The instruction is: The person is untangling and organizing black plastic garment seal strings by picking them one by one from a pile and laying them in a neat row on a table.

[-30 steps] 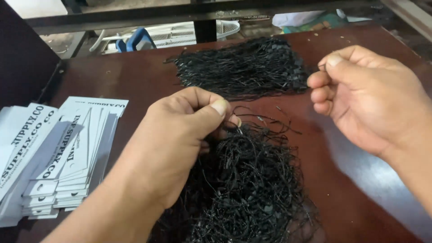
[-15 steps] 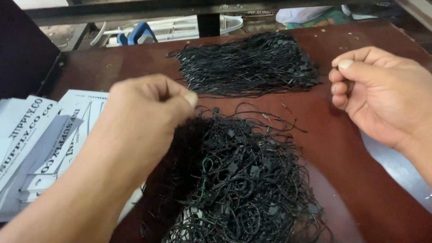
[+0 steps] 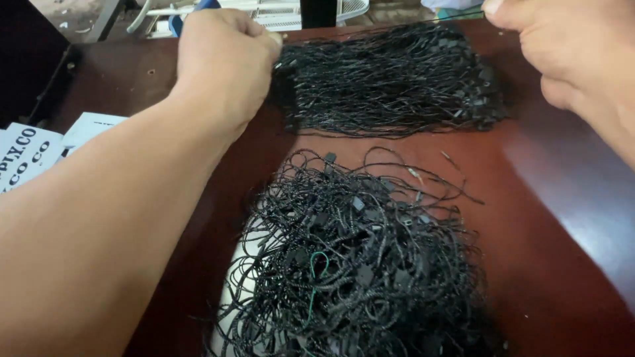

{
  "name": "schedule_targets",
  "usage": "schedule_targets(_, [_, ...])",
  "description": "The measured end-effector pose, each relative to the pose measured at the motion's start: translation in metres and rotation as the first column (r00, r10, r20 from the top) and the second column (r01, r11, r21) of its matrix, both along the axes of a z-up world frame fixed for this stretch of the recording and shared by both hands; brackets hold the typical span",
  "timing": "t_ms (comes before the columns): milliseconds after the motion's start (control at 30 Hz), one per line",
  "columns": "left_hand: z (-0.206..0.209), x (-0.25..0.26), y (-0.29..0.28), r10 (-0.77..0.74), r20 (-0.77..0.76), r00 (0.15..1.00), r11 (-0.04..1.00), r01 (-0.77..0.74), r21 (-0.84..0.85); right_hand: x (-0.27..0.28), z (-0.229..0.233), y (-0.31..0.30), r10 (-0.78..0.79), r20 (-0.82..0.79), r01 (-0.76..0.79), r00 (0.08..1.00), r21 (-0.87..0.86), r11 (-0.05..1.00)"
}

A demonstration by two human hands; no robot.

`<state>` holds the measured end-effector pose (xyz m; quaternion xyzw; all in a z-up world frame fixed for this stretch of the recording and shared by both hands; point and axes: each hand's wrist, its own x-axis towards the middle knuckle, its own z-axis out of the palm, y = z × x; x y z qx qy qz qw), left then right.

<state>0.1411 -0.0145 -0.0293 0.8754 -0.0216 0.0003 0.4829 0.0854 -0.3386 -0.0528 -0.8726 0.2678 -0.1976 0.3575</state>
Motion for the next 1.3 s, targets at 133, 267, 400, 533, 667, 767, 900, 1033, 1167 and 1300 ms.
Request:
schedule_targets(133, [-0.025, 0.035, 0.001, -0.050, 0.146, 0.988, 0.987, 0.027, 0.156, 0.024, -0.016, -0.011, -0.020, 0.079, 0.016, 0.997, 0.058, 0.998])
schedule_targets(267, [-0.022, 0.037, -0.005, -0.035, 0.129, 0.991, 0.979, 0.008, 0.201, 0.028, -0.015, -0.005, -0.108, 0.058, 0.097, 0.993, 0.161, 0.982])
schedule_targets(400, [-0.016, 0.035, -0.011, -0.019, 0.062, 0.998, 0.969, 0.004, 0.245, 0.024, -0.015, -0.004, 0.145, 0.253, -0.163, 0.956, 0.054, 0.985])
schedule_targets(533, [-0.013, 0.036, -0.014, 0.001, 0.028, 1.000, 0.954, -0.010, 0.300, 0.024, -0.014, 0.004, 0.108, 0.232, -0.130, 0.967, 0.083, 0.988])
schedule_targets(667, [-0.017, 0.041, -0.015, -0.023, 0.041, 0.999, 0.934, 0.007, 0.356, 0.021, -0.009, 0.017, 0.051, 0.195, -0.076, 0.979, 0.121, 0.990])
schedule_targets(767, [-0.013, 0.039, -0.017, -0.023, 0.032, 0.999, 0.925, 0.010, 0.379, 0.020, -0.007, 0.022, 0.029, 0.178, -0.052, 0.984, 0.124, 0.991])
schedule_targets(900, [-0.017, 0.041, -0.018, -0.042, 0.056, 0.998, 0.908, 0.014, 0.419, 0.018, -0.006, 0.024, 0.005, 0.147, -0.021, 0.989, 0.103, 0.994])
schedule_targets(1033, [-0.018, 0.043, -0.017, -0.073, 0.076, 0.994, 0.902, 0.033, 0.431, 0.017, -0.006, 0.024, 0.028, 0.151, -0.044, 0.988, 0.107, 0.993])
schedule_targets(1167, [-0.013, 0.036, -0.013, -0.091, 0.071, 0.993, 0.913, 0.055, 0.404, 0.018, -0.009, 0.021, 0.039, 0.168, -0.059, 0.985, 0.117, 0.991])
schedule_targets(1300, [-0.003, 0.019, -0.007, -0.085, 0.013, 0.996, 0.944, 0.076, 0.321, 0.008, -0.005, 0.020, 0.022, 0.144, -0.038, 0.989, 0.110, 0.993])
